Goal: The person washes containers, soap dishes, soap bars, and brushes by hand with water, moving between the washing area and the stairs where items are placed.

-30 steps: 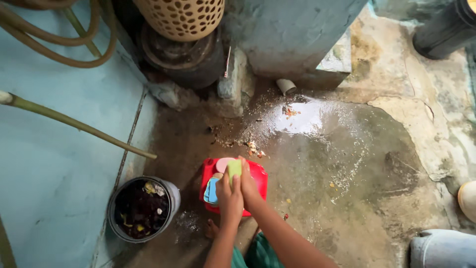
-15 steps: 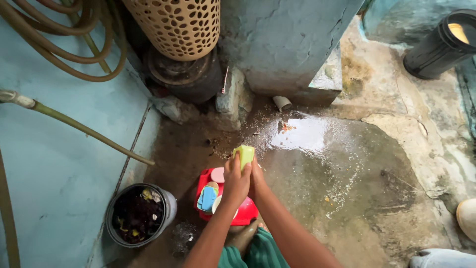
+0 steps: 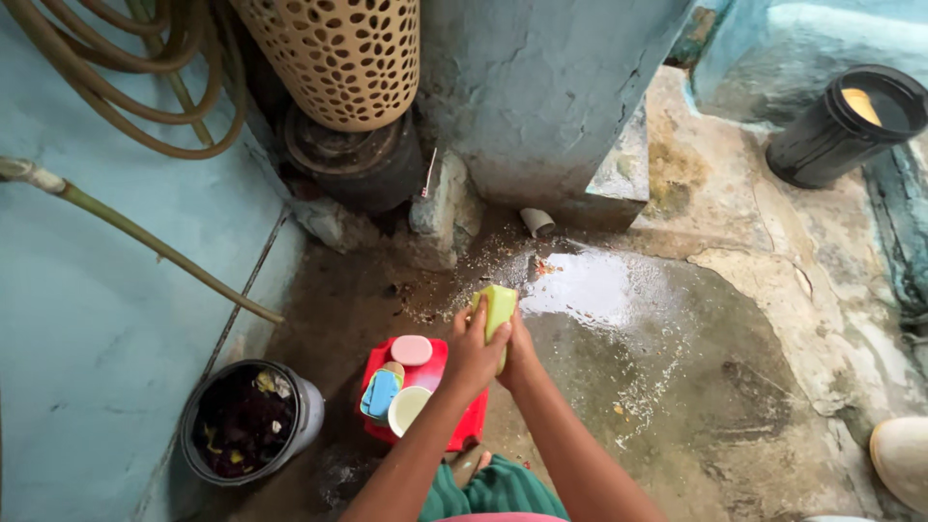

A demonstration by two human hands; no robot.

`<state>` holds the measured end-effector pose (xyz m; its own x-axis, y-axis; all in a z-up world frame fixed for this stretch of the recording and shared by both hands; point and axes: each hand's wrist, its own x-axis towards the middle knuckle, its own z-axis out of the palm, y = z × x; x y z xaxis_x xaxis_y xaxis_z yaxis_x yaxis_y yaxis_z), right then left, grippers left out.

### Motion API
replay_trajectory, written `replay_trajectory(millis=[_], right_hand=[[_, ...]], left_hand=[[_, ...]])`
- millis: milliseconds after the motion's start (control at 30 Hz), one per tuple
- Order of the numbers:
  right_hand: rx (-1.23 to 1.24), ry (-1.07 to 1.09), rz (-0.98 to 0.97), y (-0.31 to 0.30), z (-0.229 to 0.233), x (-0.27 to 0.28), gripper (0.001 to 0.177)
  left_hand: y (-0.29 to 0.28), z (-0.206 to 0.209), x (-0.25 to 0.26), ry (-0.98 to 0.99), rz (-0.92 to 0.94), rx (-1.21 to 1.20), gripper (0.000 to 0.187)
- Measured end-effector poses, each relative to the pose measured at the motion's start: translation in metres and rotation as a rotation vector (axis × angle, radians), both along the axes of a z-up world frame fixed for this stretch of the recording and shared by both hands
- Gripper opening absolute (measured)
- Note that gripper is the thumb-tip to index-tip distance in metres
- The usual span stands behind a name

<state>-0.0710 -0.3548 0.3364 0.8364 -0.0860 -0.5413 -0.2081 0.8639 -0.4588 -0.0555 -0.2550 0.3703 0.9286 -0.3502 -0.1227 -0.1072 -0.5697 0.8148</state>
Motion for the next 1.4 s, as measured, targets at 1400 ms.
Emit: replay_trajectory(millis=[1400], right_hand=[[-0.62, 0.535, -0.31, -0.034, 0.096, -0.191, 0.054]], left_hand=[[-0.034, -0.051, -0.033, 1.14, -0.467, -0.307, 0.054]])
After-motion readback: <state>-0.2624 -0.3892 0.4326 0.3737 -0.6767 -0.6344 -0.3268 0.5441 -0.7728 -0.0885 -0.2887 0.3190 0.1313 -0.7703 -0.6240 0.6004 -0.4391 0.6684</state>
